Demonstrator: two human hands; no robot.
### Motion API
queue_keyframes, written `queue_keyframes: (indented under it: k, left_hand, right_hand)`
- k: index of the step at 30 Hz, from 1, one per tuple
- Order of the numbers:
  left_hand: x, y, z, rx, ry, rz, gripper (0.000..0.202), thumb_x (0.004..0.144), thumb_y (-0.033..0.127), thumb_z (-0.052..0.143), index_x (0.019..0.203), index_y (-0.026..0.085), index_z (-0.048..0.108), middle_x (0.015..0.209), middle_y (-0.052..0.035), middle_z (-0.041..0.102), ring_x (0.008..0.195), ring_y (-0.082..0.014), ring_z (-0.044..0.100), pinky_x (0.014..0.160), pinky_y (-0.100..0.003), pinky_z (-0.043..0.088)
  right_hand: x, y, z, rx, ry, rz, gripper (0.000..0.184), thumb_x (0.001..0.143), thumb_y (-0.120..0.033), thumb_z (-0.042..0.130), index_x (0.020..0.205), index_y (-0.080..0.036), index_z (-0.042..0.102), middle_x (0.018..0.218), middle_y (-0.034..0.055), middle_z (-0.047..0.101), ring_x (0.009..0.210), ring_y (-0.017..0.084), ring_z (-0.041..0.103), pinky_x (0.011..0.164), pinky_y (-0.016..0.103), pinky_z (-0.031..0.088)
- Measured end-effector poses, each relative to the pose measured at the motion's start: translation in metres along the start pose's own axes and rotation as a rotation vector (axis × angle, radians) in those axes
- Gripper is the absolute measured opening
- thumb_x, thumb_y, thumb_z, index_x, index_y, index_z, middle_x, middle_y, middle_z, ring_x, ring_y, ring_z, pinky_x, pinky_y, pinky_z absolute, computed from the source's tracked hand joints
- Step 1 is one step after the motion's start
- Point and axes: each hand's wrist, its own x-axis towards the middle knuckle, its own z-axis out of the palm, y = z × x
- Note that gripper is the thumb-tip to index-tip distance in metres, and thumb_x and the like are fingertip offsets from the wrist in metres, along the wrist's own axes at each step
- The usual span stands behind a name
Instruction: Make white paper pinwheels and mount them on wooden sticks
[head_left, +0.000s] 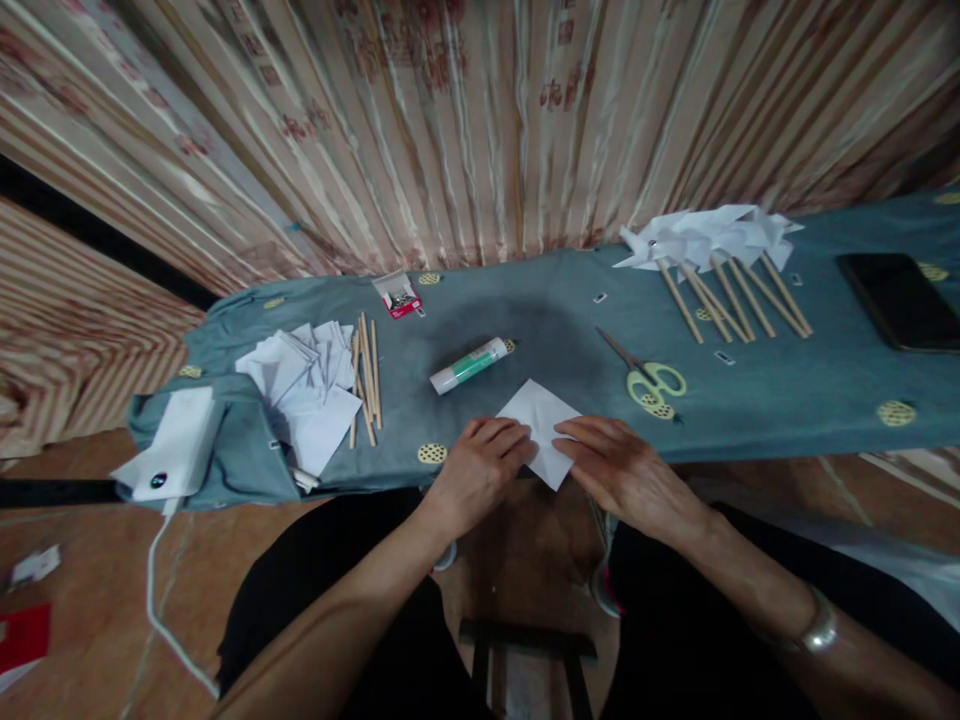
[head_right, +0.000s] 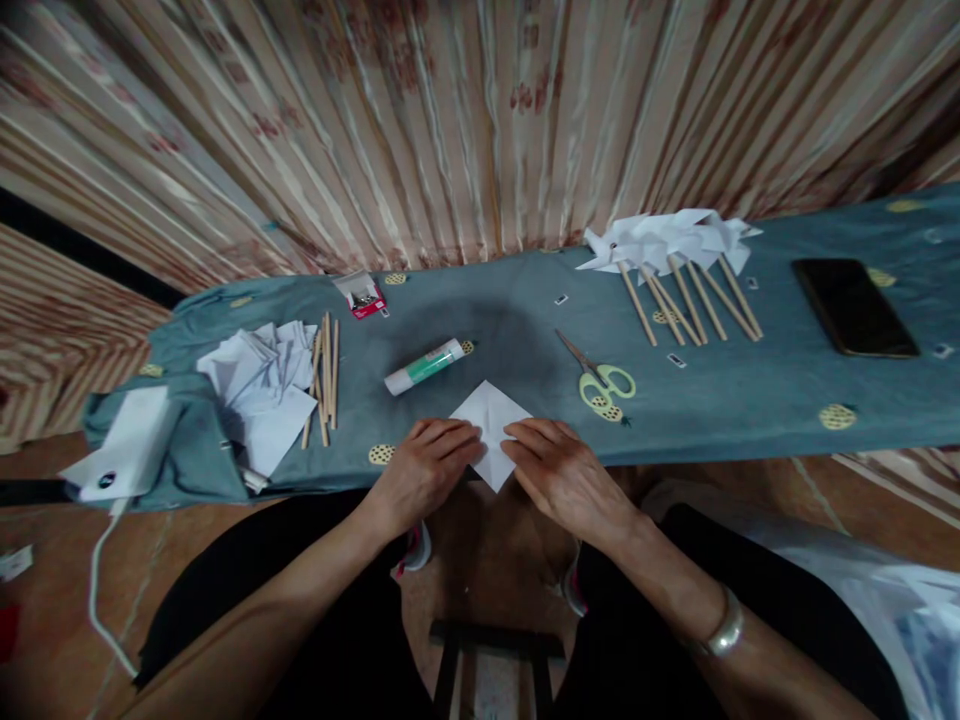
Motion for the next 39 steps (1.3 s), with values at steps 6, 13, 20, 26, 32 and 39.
queue_keyframes:
  k: [6, 13, 20, 26, 32, 39]
  left_hand:
    - [0.003, -0.002, -0.001, -0.201, 0.021, -0.142, 0.022, 0.097, 0.021, 0.048, 0.108, 0.016, 0.067, 0.109, -0.0069, 0.073, 0.101, -0.0204, 0.062, 0.084, -0.036, 0.051]
    - [0.010, -0.002, -0.005, -0.356, 0.088, -0.252, 0.022, 0.096, 0.019, 0.048, 0.102, 0.013, 0.068, 0.096, -0.0082, 0.073, 0.089, -0.0193, 0.063, 0.079, -0.033, 0.055]
    - [0.010, -0.002, -0.005, -0.351, 0.090, -0.273, 0.020, 0.095, 0.020, 0.050, 0.100, 0.015, 0.069, 0.094, -0.0071, 0.073, 0.088, -0.0193, 0.064, 0.079, -0.033, 0.055]
    - [0.011, -0.007, 0.001, -0.353, 0.125, -0.362, 0.016, 0.093, 0.018, 0.054, 0.101, 0.015, 0.068, 0.088, -0.0066, 0.073, 0.081, -0.0184, 0.066, 0.075, -0.031, 0.055]
    - [0.012, -0.010, 0.006, -0.391, 0.160, -0.436, 0.032, 0.091, 0.021, 0.058, 0.122, 0.016, 0.059, 0.102, -0.0091, 0.072, 0.086, -0.0200, 0.067, 0.080, -0.035, 0.056]
    - [0.012, -0.007, -0.001, -0.267, 0.072, -0.348, 0.032, 0.094, 0.020, 0.053, 0.125, 0.018, 0.060, 0.096, -0.0076, 0.068, 0.088, -0.0212, 0.060, 0.079, -0.037, 0.051]
  right_hand:
    - [0.005, 0.010, 0.004, 0.293, 0.049, 0.246, 0.017, 0.094, -0.024, 0.053, 0.097, -0.021, 0.069, 0.104, 0.0075, 0.074, 0.098, 0.022, 0.068, 0.088, 0.040, 0.055]
    - [0.016, 0.017, 0.004, 0.400, 0.017, 0.474, 0.019, 0.091, -0.037, 0.057, 0.091, -0.023, 0.071, 0.099, 0.0047, 0.075, 0.094, 0.023, 0.070, 0.086, 0.039, 0.056]
    - [0.016, 0.021, 0.004, 0.404, 0.017, 0.486, 0.018, 0.091, -0.035, 0.058, 0.094, -0.023, 0.071, 0.100, 0.0050, 0.075, 0.094, 0.022, 0.071, 0.087, 0.039, 0.056]
    - [0.019, 0.020, 0.006, 0.363, 0.064, 0.477, 0.019, 0.092, -0.033, 0.054, 0.086, -0.023, 0.069, 0.099, 0.0049, 0.075, 0.093, 0.022, 0.070, 0.085, 0.038, 0.055]
    - [0.020, 0.023, 0.016, 0.266, 0.142, 0.559, 0.023, 0.089, -0.039, 0.058, 0.076, -0.022, 0.066, 0.100, 0.0070, 0.074, 0.092, 0.024, 0.068, 0.082, 0.041, 0.053]
    - [0.023, 0.024, 0.023, 0.124, 0.182, 0.543, 0.025, 0.089, -0.039, 0.059, 0.071, -0.022, 0.064, 0.103, 0.0109, 0.072, 0.095, 0.028, 0.066, 0.082, 0.046, 0.052]
